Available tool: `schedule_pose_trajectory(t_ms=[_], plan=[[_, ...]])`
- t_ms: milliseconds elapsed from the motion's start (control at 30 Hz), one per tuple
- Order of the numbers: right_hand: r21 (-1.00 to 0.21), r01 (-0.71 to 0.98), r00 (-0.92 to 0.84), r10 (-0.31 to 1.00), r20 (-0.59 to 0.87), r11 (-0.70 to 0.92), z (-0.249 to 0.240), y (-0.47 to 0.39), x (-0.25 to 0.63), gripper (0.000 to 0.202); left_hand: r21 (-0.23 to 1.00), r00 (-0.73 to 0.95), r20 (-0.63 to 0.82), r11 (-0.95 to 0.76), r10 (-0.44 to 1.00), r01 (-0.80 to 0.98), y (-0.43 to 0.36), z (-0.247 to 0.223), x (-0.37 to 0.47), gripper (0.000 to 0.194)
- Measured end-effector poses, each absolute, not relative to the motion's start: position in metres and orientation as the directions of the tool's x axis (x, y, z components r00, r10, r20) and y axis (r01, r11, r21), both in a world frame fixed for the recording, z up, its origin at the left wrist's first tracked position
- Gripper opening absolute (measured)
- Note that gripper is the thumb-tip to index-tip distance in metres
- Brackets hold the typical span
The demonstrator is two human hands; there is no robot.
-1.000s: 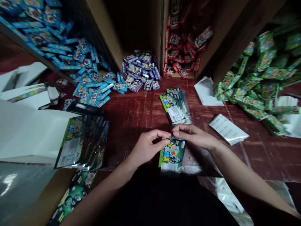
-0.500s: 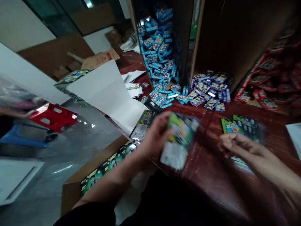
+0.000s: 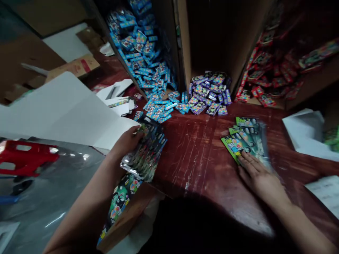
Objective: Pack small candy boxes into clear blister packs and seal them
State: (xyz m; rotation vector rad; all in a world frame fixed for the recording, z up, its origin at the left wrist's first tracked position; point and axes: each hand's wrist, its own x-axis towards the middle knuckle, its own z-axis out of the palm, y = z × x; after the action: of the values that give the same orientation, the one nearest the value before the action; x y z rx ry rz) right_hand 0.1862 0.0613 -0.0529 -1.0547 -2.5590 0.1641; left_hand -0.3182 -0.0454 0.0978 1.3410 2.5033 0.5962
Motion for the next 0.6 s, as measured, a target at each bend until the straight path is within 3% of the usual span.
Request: schedule_pose_trajectory(t_ms=[100,133,200,233,267,333,400,467,533,600], plan=[[-0.281,0.706,-0.595,0.76,0.261,0.65,-0.032,0.055,0.178,0.048,0.424,-0.545,0.302,0.402,0.782,0.811,-0.027,0.103,-0.265,0.056],[-0.302,0.722,-0.574,0.783,0.24,0.623,-0.026,0.056,0.174,0.05,0.487,-0.526,0.363,0.325,0.769,0.811,-0.018,0.099,-0.236,0.054],[-0.302,0.834,-0.406,0.884,0.233,0.463,-0.019,0.063,0.167,0.065,0.739,-0.379,0.187,0.124,0.906,0.662,0.004,0.081,-0.165,0.041],[-0.305,0.875,-0.313,0.92,0.234,0.375,-0.017,0.067,0.166,0.072,0.851,-0.236,0.023,0.105,0.971,0.515,0.015,0.068,-0.127,0.037],[-0.313,0.905,-0.219,0.946,0.237,0.288,-0.017,0.072,0.165,0.079,0.928,-0.165,-0.125,0.174,0.978,0.33,0.026,0.054,-0.09,0.038],[-0.361,0.917,-0.088,0.967,0.237,0.172,-0.019,0.078,0.168,0.083,0.936,-0.128,-0.337,0.347,0.933,0.067,0.048,0.025,-0.03,0.046],[-0.451,0.885,-0.014,0.973,0.232,0.12,-0.021,0.079,0.173,0.078,0.929,-0.098,-0.365,0.369,0.926,0.028,0.067,0.005,0.005,0.056],[-0.615,0.78,0.032,0.974,0.223,0.115,-0.02,0.074,0.178,0.064,0.951,-0.139,-0.286,0.299,0.948,0.085,0.079,-0.001,0.017,0.068],[-0.809,0.577,0.063,0.981,0.182,0.113,-0.016,0.064,0.18,0.05,0.973,-0.181,-0.176,0.199,0.968,0.118,0.084,0.005,0.018,0.082],[-0.921,0.379,0.047,0.992,0.117,0.09,-0.007,0.052,0.18,0.044,0.991,-0.078,-0.12,0.124,0.99,0.05,0.084,0.017,0.016,0.082]])
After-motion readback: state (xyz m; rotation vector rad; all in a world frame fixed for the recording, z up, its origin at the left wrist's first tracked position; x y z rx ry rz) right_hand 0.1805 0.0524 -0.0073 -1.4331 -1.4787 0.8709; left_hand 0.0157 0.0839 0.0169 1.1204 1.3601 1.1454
